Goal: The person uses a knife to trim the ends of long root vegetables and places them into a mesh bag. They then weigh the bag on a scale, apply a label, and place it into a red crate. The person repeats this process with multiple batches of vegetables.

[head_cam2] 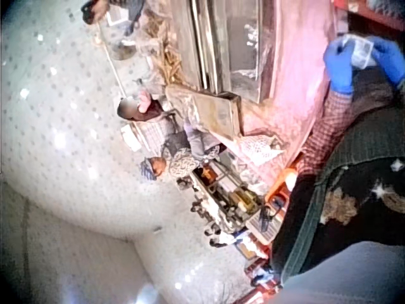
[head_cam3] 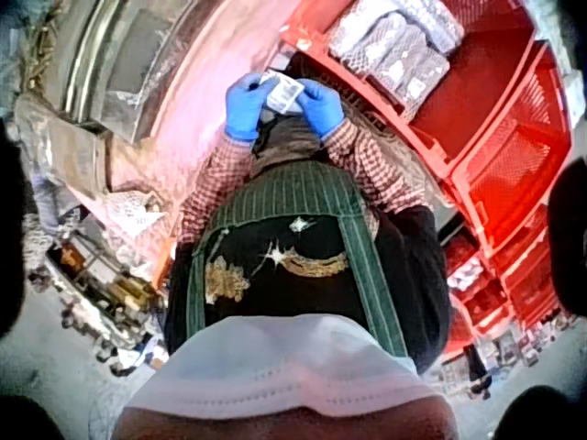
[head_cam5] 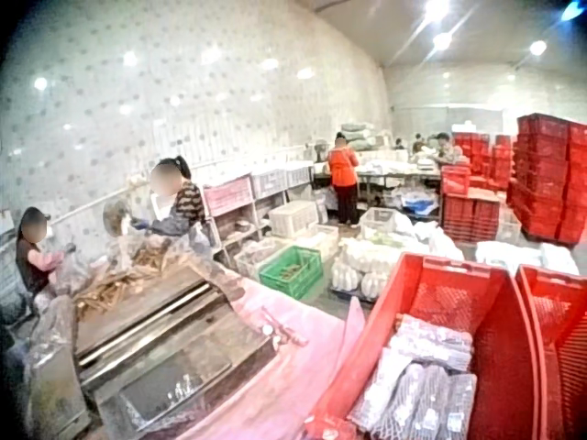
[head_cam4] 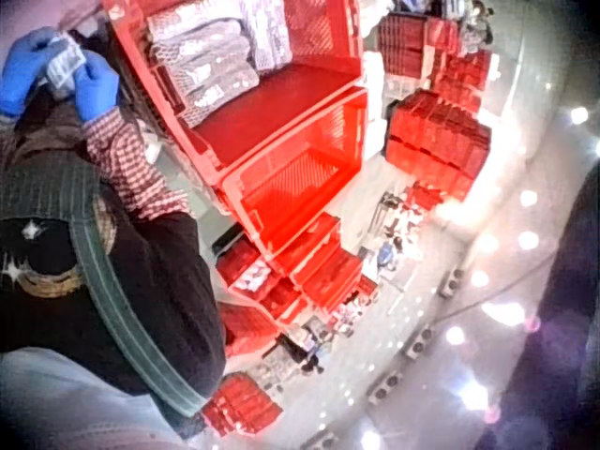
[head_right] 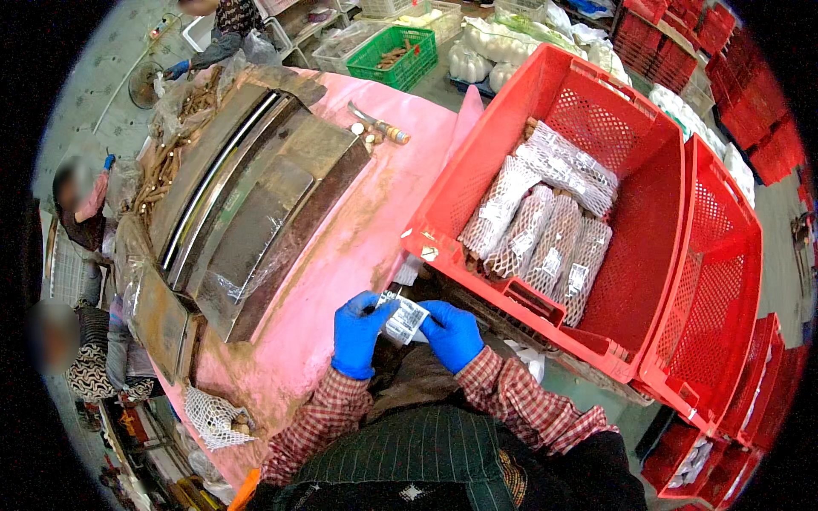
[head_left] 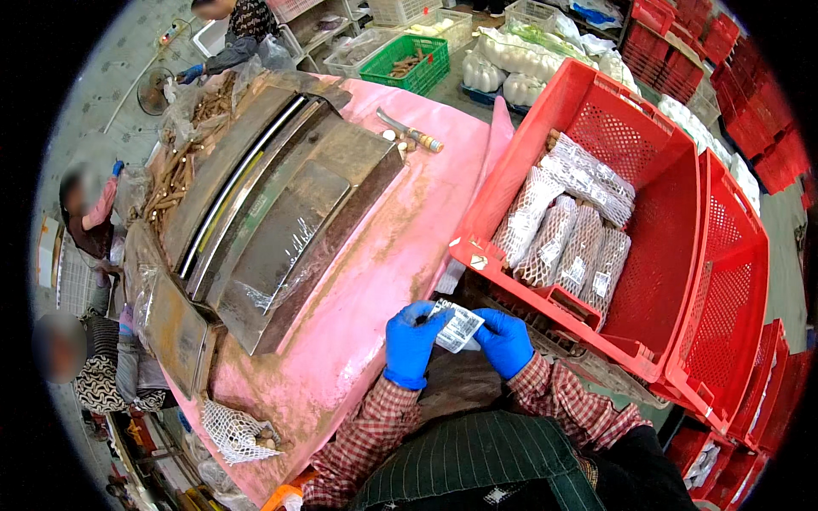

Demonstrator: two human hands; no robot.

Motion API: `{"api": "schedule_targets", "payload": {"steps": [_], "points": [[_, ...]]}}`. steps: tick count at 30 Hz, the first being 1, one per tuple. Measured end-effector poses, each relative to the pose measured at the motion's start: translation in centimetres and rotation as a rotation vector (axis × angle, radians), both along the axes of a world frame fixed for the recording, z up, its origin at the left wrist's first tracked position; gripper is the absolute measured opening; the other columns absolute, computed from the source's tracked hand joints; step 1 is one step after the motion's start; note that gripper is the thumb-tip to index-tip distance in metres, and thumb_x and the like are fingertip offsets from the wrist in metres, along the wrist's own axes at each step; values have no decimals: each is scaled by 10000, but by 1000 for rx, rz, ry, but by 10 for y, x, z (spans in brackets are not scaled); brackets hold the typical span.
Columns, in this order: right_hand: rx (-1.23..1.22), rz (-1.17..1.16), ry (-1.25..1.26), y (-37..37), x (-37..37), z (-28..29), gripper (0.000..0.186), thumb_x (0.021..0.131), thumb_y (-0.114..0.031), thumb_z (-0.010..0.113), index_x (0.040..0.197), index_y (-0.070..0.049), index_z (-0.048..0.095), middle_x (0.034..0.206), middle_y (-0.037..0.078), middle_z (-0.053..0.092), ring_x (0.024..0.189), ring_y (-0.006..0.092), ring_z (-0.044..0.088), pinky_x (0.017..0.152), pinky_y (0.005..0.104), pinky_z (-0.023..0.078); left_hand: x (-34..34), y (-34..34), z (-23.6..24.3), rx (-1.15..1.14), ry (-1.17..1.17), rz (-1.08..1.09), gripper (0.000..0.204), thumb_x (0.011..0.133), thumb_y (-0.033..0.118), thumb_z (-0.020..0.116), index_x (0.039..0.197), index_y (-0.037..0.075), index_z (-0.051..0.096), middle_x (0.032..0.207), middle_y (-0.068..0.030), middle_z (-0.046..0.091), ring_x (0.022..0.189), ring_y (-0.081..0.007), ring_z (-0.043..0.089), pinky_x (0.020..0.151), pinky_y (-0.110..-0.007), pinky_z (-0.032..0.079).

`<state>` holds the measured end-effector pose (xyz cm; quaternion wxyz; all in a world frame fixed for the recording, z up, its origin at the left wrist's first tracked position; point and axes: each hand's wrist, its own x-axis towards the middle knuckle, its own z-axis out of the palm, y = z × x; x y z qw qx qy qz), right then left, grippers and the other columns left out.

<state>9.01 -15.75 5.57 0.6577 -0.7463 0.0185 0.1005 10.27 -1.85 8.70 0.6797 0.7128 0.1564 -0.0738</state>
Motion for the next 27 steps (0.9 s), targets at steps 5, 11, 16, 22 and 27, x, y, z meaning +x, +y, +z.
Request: {"api": "schedule_targets", "payload": {"steps": [5,11,16,22,27], "points": [[170,-135,-14,-5,8,-11,186,762,-96,527,916,6,551,807,128,582,714,110,538,630,246,436,31,-13,-10,24,-77,-113,109,696,105,607,707,2,571,596,-11,534,500,-43,449,431,-179,350],[31,-190,-11,-14,9,-15,179,771,-118,518,887,12,561,753,118,585,668,111,538,599,251,429,44,-25,-26,-20,-12,-226,117,714,113,596,725,-2,576,625,-15,552,538,-53,482,463,-181,376],[30,-214,-8,-22,6,-15,169,767,-118,520,868,9,568,715,118,581,645,121,541,576,257,425,49,-35,-37,-92,-23,-241,121,702,98,602,732,-18,580,636,-42,565,563,-76,515,484,-211,413],[-61,-167,39,-25,5,-18,153,752,-126,534,837,-5,575,701,141,576,633,150,560,564,270,430,55,-38,-40,-57,-29,-224,169,682,134,626,753,-14,582,643,-51,575,563,-80,523,497,-212,418],[-54,-191,0,-26,3,-22,217,750,-193,539,885,-28,576,712,154,579,621,201,576,547,285,432,58,-39,-44,-101,-19,-235,211,675,155,629,797,-7,571,651,-70,583,556,-102,541,497,-232,431]]}}
